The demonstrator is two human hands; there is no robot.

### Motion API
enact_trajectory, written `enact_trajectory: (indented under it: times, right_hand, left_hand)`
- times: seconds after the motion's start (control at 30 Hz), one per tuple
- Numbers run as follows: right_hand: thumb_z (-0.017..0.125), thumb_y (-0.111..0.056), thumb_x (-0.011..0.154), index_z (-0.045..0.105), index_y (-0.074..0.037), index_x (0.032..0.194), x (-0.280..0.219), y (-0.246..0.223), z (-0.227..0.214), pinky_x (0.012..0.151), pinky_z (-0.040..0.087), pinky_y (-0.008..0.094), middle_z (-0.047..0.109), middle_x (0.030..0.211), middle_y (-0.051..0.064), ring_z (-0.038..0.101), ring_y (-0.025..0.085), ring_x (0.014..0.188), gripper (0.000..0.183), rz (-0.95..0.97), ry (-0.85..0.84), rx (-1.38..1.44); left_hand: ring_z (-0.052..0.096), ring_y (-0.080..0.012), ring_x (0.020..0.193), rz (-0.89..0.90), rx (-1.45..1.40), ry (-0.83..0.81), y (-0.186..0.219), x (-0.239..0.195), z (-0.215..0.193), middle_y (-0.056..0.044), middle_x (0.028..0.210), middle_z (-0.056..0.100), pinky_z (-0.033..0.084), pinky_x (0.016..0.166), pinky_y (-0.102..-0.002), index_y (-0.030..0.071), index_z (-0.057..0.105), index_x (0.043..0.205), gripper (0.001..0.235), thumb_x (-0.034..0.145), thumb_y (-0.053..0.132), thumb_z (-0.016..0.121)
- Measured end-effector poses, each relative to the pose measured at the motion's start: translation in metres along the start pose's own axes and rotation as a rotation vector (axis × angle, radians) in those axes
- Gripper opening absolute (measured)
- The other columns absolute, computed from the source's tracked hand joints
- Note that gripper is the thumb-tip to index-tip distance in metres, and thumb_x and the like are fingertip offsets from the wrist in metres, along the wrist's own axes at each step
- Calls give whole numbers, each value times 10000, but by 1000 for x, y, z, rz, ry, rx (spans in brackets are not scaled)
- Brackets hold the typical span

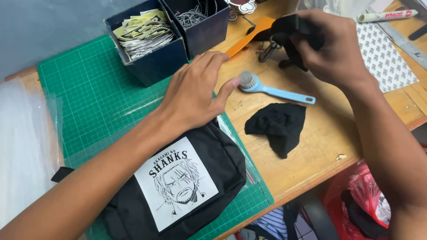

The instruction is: The person places a black bag with a printed design onto a green cutting mat. They attach a cartoon character keychain to the bag's zipper pull and then attach a black strap to the bag's side loops. Finally, they use a small brush to clean the bag's surface.

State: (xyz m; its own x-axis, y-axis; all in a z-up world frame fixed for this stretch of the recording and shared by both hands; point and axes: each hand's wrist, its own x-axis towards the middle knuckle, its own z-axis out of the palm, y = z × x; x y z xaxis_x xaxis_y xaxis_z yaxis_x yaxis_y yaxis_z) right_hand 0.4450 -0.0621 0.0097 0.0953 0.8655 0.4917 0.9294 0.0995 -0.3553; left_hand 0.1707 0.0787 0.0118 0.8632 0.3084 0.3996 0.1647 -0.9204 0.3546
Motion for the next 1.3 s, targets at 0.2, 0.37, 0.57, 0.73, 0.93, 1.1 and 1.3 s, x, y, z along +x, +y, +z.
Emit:
enact_trajectory:
  times: [0.2, 0.37, 0.57, 0.73, 0.93, 1.1, 1.3]
  right_hand:
    - [606, 190, 1035, 668, 45, 1318, -6, -15, -8, 880, 522, 317, 691, 1157, 137, 662, 215, 1025, 323, 89, 161, 177]
    - [536, 191, 1068, 605, 35, 1309, -8, -26, -10, 862, 490, 292, 639, 1139, 126, 619, 189, 973, 295, 104, 166, 290]
    - [471, 203, 1032, 576, 44, 1302, -16, -18, -10, 774, 435, 278, 585, 1103, 138, 544, 184, 903, 330, 74, 242, 416]
    - [494, 249, 1097, 488, 99, 1193, -16, -9, -11, 737, 468, 391, 448, 1032, 175, 505, 265, 856, 178, 3, 492, 249]
    - [582, 188, 1062, 592, 114, 1178, -19, 0, -16, 694, 382, 450, 541, 985, 214, 484, 336, 813, 138, -8, 398, -123]
    - [629, 136, 1058, 514, 69, 1025, -20, 8, -17, 727, 384, 456, 519, 939, 193, 476, 346, 828, 137, 43, 309, -167]
    - [596, 72, 916, 545, 24, 975, -13, 1, -22, 705, 374, 428, 563, 882, 151, 493, 324, 777, 92, 109, 48, -161]
  left_hand:
    - [621, -390, 1004, 3, -53, 42, 2, 27, 16, -151, 1332, 574, 522, 743, -539, 22, 477, 1352, 444, 1012, 267, 625]
    - [609, -369, 1021, 34, 34, 50, 1, 53, 41, -105, 1346, 572, 515, 716, -526, 37, 497, 1385, 532, 970, 292, 711]
    - [634, -350, 1013, 147, 0, 108, -13, 85, 59, -36, 1140, 704, 468, 713, -517, 150, 633, 1199, 366, 975, 418, 740]
    - [642, -494, 567, -75, 184, -8, -32, 90, 73, -161, 659, 646, 476, 451, -593, 149, 684, 978, 95, 1002, 196, 605]
    - [686, -496, 628, -148, 332, -119, -14, 80, 61, -135, 804, 685, 485, 450, -587, 57, 522, 1110, 249, 1001, 246, 641]
    - [663, -546, 803, -291, 174, -339, 1, 72, 44, -228, 940, 681, 485, 604, -642, 51, 483, 1218, 432, 1034, 443, 501]
    - [666, -544, 730, -251, 246, -308, -8, 61, 44, -223, 971, 626, 495, 565, -643, 140, 492, 1333, 347, 1050, 331, 435]
